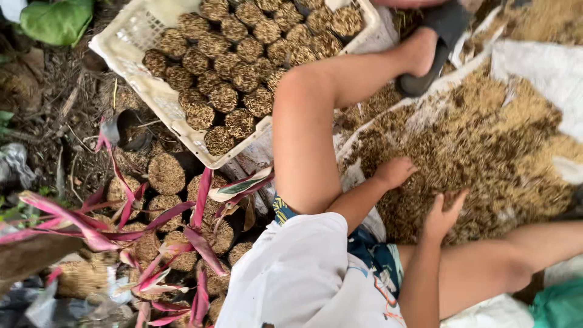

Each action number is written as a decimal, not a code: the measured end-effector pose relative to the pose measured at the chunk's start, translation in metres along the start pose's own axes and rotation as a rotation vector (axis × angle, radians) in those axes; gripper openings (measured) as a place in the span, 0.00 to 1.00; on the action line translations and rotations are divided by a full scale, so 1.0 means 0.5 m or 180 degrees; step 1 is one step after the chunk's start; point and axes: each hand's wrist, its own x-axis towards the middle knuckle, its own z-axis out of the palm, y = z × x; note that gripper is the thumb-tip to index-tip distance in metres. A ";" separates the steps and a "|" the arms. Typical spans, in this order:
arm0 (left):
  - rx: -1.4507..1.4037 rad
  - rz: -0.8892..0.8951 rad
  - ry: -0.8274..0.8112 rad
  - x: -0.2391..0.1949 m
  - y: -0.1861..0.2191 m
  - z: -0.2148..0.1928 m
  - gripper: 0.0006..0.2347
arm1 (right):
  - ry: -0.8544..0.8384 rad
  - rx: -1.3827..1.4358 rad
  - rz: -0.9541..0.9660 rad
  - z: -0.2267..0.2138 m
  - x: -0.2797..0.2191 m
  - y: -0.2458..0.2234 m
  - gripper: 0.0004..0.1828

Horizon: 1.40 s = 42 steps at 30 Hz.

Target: The person scoops loose soil from a large sack and fills small black plastic seedling pots one by one. They then place the filled pots into a white plastic crate. The person repeats this process throughout the clip.

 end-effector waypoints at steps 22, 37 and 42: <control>-0.0078 -0.1137 0.3444 -0.248 -0.305 -0.993 0.18 | 0.0205 0.0924 0.0257 -0.038 0.060 -0.058 0.25; 0.2441 -0.0589 0.2719 -0.166 -0.363 -0.907 0.14 | 0.0767 -0.0473 -0.0861 -0.269 -0.043 -0.115 0.15; 0.3441 0.0020 0.2626 -0.160 -0.427 -0.940 0.10 | 0.1106 0.0433 -0.0023 -0.442 -0.026 -0.173 0.17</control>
